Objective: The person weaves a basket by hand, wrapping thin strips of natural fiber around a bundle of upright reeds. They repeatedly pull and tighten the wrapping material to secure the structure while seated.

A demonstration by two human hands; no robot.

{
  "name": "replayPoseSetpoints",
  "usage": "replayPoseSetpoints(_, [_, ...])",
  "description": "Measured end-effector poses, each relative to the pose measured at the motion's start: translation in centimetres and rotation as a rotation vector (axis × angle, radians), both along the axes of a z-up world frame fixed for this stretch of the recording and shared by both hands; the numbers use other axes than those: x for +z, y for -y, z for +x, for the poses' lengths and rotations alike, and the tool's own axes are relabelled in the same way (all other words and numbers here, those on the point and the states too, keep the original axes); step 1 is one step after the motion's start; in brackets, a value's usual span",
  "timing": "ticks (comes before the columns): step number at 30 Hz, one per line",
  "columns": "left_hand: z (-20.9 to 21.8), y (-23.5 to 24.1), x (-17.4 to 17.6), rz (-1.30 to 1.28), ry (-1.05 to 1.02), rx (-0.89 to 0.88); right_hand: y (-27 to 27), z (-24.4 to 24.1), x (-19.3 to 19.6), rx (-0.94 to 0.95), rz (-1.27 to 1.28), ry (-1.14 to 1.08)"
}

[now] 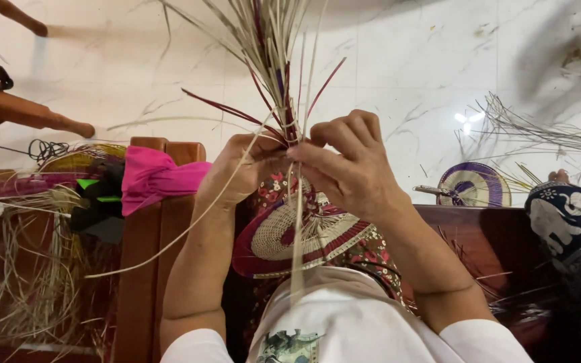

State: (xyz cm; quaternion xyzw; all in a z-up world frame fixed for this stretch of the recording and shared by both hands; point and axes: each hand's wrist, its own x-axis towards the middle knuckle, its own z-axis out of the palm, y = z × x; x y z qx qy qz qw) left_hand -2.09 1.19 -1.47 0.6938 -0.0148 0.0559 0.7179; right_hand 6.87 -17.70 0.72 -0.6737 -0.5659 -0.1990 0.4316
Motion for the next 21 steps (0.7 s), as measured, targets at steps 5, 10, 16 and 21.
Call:
replayPoseSetpoints(5, [-0.2,-0.5,-0.6,0.242,0.054,0.027,-0.6,-0.4,-2.9,-0.009,0.063,0.052])
replayPoseSetpoints(10, [0.0,0.9,2.6,0.243,0.054,0.076,-0.5,0.2,-2.1,0.007,0.069,0.032])
replayPoseSetpoints(16, [-0.5,2.6,2.1,0.533,-0.005,0.183,-0.7,0.9,-0.2,-0.032,0.100,0.067])
replayPoseSetpoints(21, [0.0,4.3,0.3,0.492,-0.023,0.215,-1.7,2.6,-0.1,-0.066,0.090,0.122])
